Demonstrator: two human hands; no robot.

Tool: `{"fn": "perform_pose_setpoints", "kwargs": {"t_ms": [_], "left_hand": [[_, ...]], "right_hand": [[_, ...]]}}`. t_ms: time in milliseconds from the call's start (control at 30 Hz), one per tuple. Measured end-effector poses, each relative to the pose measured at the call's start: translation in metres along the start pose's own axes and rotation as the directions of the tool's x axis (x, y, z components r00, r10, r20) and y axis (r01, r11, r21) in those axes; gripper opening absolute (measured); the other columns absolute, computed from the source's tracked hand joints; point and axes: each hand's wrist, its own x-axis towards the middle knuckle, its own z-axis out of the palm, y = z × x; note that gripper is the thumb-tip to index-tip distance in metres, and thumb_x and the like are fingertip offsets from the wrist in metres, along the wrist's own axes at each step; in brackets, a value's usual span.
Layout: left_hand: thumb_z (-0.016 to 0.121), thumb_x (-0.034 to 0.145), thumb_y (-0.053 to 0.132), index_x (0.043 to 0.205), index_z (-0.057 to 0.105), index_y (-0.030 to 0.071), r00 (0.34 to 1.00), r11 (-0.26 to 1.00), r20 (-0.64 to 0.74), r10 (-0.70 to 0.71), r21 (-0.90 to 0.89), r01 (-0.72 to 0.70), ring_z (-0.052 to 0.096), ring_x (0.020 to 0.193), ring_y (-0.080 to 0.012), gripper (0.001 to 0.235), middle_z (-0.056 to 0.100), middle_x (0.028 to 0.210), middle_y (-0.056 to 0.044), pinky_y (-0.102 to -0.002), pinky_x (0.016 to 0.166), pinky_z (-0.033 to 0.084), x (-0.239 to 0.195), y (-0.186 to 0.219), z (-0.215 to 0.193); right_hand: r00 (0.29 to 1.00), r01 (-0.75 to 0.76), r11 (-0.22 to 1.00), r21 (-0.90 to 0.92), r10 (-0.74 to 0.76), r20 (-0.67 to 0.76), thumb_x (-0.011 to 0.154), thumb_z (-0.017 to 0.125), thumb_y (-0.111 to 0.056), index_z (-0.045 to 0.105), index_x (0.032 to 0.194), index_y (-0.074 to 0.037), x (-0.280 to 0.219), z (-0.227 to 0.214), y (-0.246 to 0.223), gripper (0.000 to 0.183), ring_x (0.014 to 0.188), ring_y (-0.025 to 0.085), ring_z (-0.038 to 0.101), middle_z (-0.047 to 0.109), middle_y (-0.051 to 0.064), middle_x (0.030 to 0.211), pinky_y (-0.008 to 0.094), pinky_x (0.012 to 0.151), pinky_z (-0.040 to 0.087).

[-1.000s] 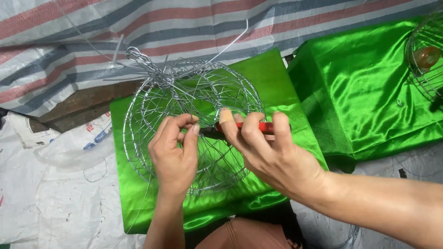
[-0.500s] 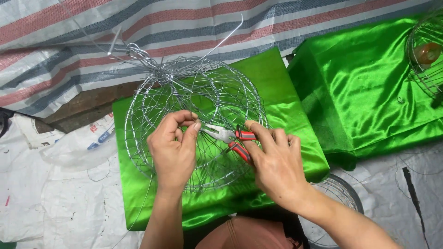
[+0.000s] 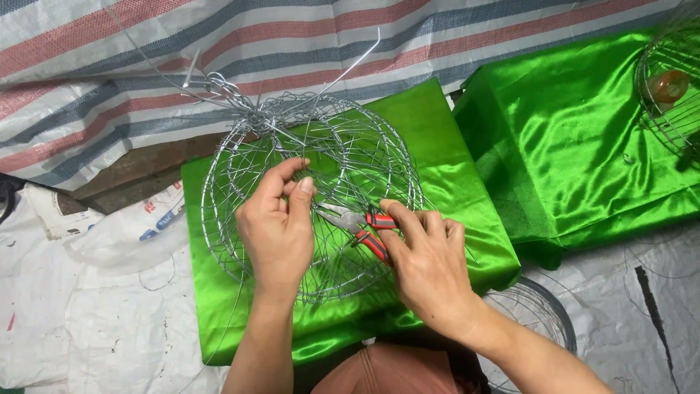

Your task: Trimming excess wire and adjusting the shape of a wireframe structure to ensure symmetry.

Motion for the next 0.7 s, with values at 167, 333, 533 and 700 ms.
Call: {"fn": "perform_pose_setpoints", "kwargs": {"t_ms": [167, 333, 533, 700], "left_hand": [[0.063, 0.096, 0.017, 0.103, 0.074, 0.016, 0.99, 0.955, 0.099, 0.099, 0.27, -0.123, 0.071, 0.074, -0.0191, 0.013, 0.078, 0.092, 0.001, -0.038, 0.06, 0.05, 0.007, 0.012, -0.013], [0.071, 0.09, 0.027, 0.098, 0.067, 0.023, 0.937, 0.882, 0.348, 0.031, 0.432, -0.189, 0.069, 0.075, -0.0239, 0.009, 0.076, 0.087, 0.009, -0.047, 0.061, 0.049, 0.023, 0.02, -0.027], [0.067, 0.094, 0.0, 0.095, 0.075, 0.01, 0.954, 0.979, 0.255, 0.159, 0.08, -0.185, 0.055, 0.047, -0.0193, 0.013, 0.068, 0.061, -0.005, -0.03, 0.051, 0.045, 0.021, 0.015, -0.022], [0.072, 0.098, 0.006, 0.11, 0.07, 0.003, 0.975, 0.975, 0.068, 0.213, 0.05, -0.217, 0.049, 0.045, -0.0186, 0.013, 0.062, 0.056, -0.006, -0.029, 0.048, 0.042, 0.016, 0.011, -0.013]], "right_hand": [[0.996, 0.044, 0.999, -0.032, -0.046, -0.073, 0.092, 0.059, -0.011, 0.07, 0.107, -0.013, 0.004, 0.002, 0.005, 0.019, 0.082, 0.032, 0.053, 0.061, 0.005, 0.138, 0.046, 0.061, 0.043], [0.993, 0.096, 0.995, 0.02, -0.095, -0.074, 0.098, 0.061, -0.016, 0.074, 0.108, -0.011, 0.01, -0.001, 0.026, 0.017, 0.073, 0.029, 0.056, 0.066, 0.01, 0.132, 0.043, 0.056, 0.045], [0.969, -0.004, 0.977, 0.215, -0.049, 0.242, 0.077, 0.067, -0.011, 0.078, 0.096, -0.018, 0.032, -0.019, 0.056, 0.023, 0.081, 0.034, 0.066, 0.071, 0.003, 0.12, 0.049, 0.067, 0.055], [0.972, 0.112, 0.993, -0.043, -0.1, 0.211, 0.084, 0.063, -0.02, 0.076, 0.098, -0.027, 0.046, -0.044, 0.053, 0.021, 0.086, 0.028, 0.063, 0.066, -0.008, 0.127, 0.043, 0.068, 0.051]]}}
